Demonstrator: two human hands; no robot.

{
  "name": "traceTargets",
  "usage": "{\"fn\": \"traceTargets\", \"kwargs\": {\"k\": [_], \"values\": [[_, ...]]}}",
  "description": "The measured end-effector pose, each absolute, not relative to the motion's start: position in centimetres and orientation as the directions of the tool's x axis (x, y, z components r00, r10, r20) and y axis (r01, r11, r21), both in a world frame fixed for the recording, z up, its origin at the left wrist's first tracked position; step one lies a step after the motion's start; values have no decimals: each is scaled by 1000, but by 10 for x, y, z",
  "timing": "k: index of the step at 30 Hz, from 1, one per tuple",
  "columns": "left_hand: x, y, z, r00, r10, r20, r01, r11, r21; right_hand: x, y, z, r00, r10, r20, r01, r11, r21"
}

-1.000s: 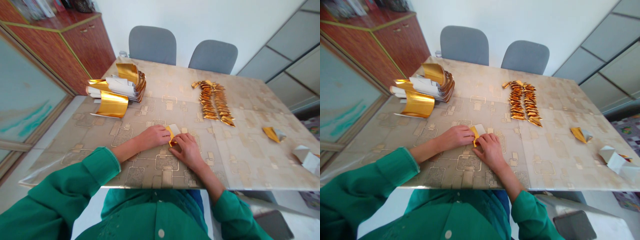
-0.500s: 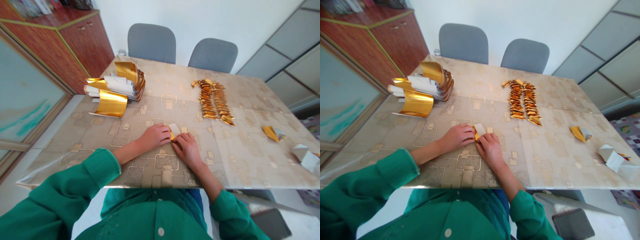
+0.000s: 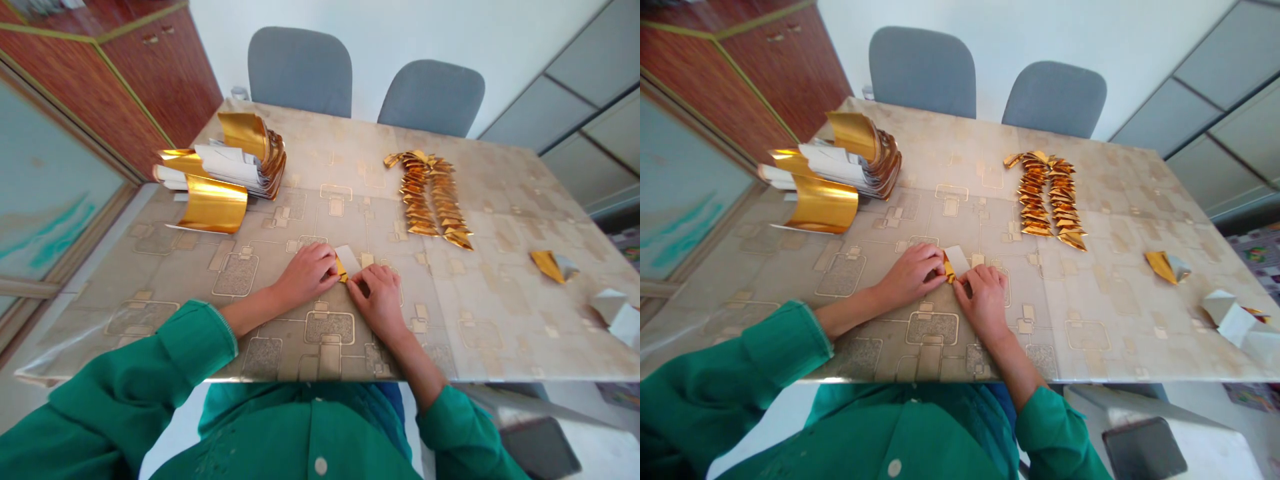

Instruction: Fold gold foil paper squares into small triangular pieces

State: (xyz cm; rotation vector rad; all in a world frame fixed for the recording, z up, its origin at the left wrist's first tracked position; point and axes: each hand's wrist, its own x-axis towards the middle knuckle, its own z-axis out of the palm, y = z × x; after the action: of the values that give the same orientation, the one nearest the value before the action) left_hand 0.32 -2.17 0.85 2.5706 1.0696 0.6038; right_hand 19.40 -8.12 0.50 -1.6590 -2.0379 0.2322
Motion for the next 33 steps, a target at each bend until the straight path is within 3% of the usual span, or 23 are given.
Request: {"fn": "traceTargets", "kwargs": {"k": [9,23,30,33], "values": [[5,-23,5,592,772,229,644,-625,442,191,-80,1,-76,962,261,905,176,-386],[-1,-19,4,524,836,164,631,-510,584,196,-81,4,-102,973,206,868,188,-460],[-3,-17,3,546,812,206,610,-554,566,200,-80,7,-213,955,204,885,278,-375],[-6,-20,3,610,728,314,585,-681,441,201,-79,5,-192,964,184,879,253,-405]]}}
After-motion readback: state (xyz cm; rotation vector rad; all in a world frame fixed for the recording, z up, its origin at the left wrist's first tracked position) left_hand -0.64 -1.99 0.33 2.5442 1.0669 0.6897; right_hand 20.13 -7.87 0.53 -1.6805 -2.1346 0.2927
